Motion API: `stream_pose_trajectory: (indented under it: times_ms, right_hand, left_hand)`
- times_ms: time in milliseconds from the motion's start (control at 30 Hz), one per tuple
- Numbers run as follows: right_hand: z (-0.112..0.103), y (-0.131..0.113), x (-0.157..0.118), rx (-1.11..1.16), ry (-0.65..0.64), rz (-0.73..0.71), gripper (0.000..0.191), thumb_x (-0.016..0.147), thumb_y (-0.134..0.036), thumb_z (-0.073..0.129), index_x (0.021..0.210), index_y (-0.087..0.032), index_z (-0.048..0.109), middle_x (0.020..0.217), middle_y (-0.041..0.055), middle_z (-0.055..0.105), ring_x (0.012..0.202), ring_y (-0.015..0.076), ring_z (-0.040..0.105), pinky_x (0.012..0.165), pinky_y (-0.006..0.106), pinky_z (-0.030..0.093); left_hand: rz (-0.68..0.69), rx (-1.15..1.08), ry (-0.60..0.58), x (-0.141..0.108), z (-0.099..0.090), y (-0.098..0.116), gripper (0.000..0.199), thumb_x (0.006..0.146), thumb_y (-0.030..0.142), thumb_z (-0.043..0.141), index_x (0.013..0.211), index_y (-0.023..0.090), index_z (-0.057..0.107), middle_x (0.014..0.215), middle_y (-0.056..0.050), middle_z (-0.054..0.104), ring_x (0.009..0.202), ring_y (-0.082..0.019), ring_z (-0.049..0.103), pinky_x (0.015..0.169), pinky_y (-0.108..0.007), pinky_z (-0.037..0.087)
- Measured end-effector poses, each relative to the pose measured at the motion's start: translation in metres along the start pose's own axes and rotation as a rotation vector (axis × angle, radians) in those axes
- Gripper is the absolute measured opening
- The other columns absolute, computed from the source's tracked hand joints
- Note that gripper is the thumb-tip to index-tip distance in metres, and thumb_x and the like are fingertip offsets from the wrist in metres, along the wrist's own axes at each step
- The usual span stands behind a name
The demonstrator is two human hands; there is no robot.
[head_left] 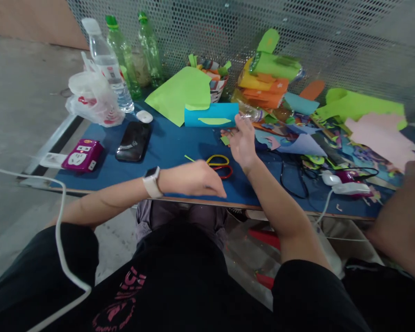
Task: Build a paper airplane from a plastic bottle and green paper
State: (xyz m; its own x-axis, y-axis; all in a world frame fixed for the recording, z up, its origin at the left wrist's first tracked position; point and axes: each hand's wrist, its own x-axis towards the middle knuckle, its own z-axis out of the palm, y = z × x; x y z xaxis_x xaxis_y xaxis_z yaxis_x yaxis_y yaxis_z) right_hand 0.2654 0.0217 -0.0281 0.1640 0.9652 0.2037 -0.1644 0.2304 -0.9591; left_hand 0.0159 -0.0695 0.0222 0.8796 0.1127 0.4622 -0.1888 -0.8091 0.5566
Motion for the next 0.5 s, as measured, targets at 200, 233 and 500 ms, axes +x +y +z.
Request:
stream_pose_trajectory:
  times_ms: [200, 233, 500]
  right_hand:
    - [-0.002, 0.003, 0.004, 0.019, -0.035, -0.012, 0.079, 0.079, -0.103, 0.1, 0.127, -0.043, 0.08, 0.137, 0.0012, 0.091, 0.149, 0.0379, 0.081, 0.12, 0.06, 0.077]
    - [-0.003, 0.003, 0.005, 0.04, -0.035, -0.017, 0.075, 0.082, -0.101, 0.1, 0.124, -0.042, 0.079, 0.136, 0.0004, 0.091, 0.144, 0.0365, 0.083, 0.121, 0.061, 0.077]
    - [-0.007, 0.006, 0.012, 0.067, -0.059, -0.019, 0.081, 0.079, -0.107, 0.094, 0.122, -0.041, 0.076, 0.132, 0.0031, 0.091, 0.144, 0.0382, 0.085, 0.122, 0.066, 0.078]
  left_hand:
    - [0.367, 0.532, -0.291, 0.054, 0.07, 0.026, 0.042, 0.121, -0.002, 0.07, 0.1, 0.023, 0.096, 0.111, -0.011, 0.098, 0.15, -0.027, 0.089, 0.146, -0.046, 0.064]
    - [0.391, 0.551, -0.287, 0.063, 0.073, 0.026, 0.043, 0.121, -0.002, 0.071, 0.099, 0.025, 0.097, 0.114, -0.011, 0.099, 0.156, -0.026, 0.086, 0.152, -0.046, 0.059]
    - [0.327, 0.549, -0.151, 0.087, 0.036, 0.016, 0.033, 0.119, 0.001, 0.073, 0.122, 0.024, 0.097, 0.103, -0.01, 0.094, 0.078, -0.022, 0.087, 0.082, -0.037, 0.078]
